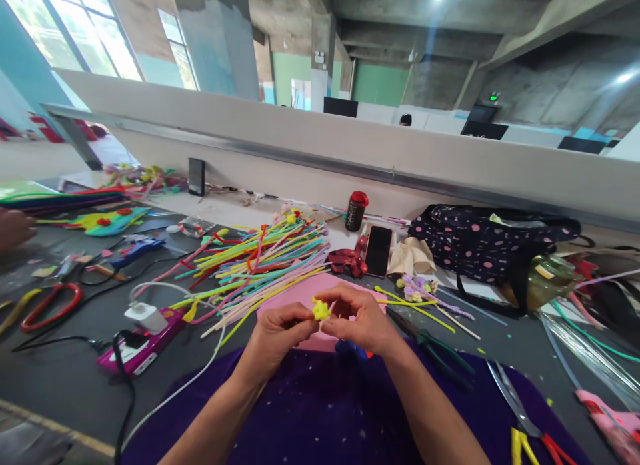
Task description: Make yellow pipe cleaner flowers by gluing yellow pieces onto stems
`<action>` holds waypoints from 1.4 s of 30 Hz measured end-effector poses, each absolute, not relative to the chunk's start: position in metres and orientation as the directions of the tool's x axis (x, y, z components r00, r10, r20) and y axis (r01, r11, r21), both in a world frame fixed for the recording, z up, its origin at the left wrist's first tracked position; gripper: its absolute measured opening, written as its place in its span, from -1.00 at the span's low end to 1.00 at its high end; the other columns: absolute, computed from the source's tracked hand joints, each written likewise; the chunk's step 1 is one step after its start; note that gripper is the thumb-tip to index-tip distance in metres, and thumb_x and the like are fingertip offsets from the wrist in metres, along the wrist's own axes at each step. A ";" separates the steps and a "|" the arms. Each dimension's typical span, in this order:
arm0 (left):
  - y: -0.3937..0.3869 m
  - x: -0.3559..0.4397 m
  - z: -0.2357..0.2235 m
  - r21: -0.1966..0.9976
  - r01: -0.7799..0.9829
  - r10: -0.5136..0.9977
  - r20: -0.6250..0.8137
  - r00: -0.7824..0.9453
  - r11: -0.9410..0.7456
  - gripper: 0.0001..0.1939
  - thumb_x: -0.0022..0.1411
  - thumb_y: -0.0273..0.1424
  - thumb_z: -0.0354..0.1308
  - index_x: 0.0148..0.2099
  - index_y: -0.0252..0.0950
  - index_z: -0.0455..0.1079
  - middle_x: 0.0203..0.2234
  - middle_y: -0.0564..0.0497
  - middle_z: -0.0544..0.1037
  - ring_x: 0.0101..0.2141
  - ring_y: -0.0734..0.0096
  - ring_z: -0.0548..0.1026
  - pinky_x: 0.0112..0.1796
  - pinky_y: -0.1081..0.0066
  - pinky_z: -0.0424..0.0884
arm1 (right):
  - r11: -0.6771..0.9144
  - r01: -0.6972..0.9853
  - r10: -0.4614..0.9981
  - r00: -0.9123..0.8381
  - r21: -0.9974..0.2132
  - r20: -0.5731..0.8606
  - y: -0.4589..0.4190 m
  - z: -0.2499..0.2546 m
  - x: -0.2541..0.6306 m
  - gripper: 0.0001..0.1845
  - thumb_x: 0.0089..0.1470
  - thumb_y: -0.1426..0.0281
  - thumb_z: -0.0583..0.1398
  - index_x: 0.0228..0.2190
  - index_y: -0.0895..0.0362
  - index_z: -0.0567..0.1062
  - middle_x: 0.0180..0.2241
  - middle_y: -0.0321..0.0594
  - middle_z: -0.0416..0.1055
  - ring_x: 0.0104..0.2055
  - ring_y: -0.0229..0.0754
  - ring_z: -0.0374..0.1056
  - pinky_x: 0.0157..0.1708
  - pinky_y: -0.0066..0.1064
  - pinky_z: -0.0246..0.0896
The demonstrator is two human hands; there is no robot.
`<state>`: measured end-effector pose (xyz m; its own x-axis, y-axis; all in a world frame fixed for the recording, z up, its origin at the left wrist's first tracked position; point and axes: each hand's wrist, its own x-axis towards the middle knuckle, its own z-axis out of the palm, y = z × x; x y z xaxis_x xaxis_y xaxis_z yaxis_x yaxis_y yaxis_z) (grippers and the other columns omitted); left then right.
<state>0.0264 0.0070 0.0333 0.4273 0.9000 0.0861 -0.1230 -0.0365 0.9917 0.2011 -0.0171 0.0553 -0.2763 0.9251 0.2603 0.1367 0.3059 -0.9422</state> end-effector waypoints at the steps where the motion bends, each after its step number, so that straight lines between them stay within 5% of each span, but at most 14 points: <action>1: 0.007 0.026 0.033 0.991 -0.097 0.901 0.122 0.417 -0.089 -0.93 -0.05 -0.42 0.22 -0.47 -0.33 0.47 -0.63 0.08 0.43 -0.59 0.59 0.29 -0.55 0.56 0.18 | 0.331 0.163 0.920 -0.276 -0.930 0.279 -0.018 0.056 0.201 -0.61 -0.12 0.36 0.24 -0.16 0.08 0.43 -0.34 -0.27 0.28 -0.45 -0.33 0.19 -0.49 -0.48 0.11; 17: 0.005 0.026 0.039 0.945 0.117 0.899 0.244 0.364 -0.304 -0.93 -0.03 -0.40 0.18 -0.45 -0.23 0.50 -0.53 0.04 0.52 -0.50 0.43 0.40 -0.47 0.51 0.24 | 0.478 0.409 0.876 -0.285 -0.777 0.389 -0.021 0.063 0.196 -0.59 -0.10 0.37 0.25 -0.13 0.03 0.41 -0.37 -0.26 0.28 -0.43 -0.30 0.22 -0.50 -0.49 0.14; 27: 0.006 0.026 0.041 0.955 0.126 0.893 0.198 0.404 -0.269 -0.88 0.01 -0.37 0.16 -0.46 -0.28 0.49 -0.56 0.03 0.50 -0.50 0.45 0.37 -0.49 0.52 0.21 | 0.504 0.402 0.863 -0.253 -0.764 0.437 -0.019 0.061 0.194 -0.81 -0.05 0.37 0.22 -0.30 0.10 0.49 -0.41 -0.25 0.35 -0.47 -0.31 0.22 -0.50 -0.48 0.12; 34: 0.008 0.027 0.037 0.998 -0.058 0.837 0.010 0.548 0.026 -0.85 0.01 -0.34 0.16 -0.41 -0.33 0.46 -0.58 0.02 0.49 -0.53 0.48 0.38 -0.53 0.53 0.23 | 0.479 0.431 0.878 -0.247 -0.765 0.410 -0.020 0.061 0.198 -0.77 -0.07 0.40 0.23 -0.28 0.10 0.47 -0.41 -0.26 0.34 -0.48 -0.31 0.22 -0.50 -0.48 0.13; 39: 0.011 0.023 0.037 0.895 -0.272 0.803 -0.142 0.580 0.354 -0.87 -0.10 -0.37 0.26 -0.47 -0.34 0.45 -0.57 0.02 0.50 -0.61 0.57 0.36 -0.54 0.54 0.25 | 0.405 0.354 0.906 -0.280 -0.843 0.318 -0.021 0.063 0.194 -0.45 -0.17 0.34 0.29 -0.07 0.05 0.33 -0.26 -0.23 0.34 -0.48 -0.33 0.27 -0.53 -0.49 0.19; 42: 0.012 0.020 0.039 0.819 -0.391 0.819 -0.157 0.551 0.419 -0.81 -0.17 -0.40 0.30 -0.41 -0.34 0.48 -0.44 -0.03 0.52 -0.47 0.47 0.42 -0.43 0.48 0.33 | 0.288 0.287 0.949 -0.213 -0.914 0.233 -0.020 0.059 0.186 -0.63 -0.11 0.26 0.24 -0.21 0.12 0.39 -0.37 -0.25 0.37 -0.53 -0.34 0.26 -0.57 -0.50 0.19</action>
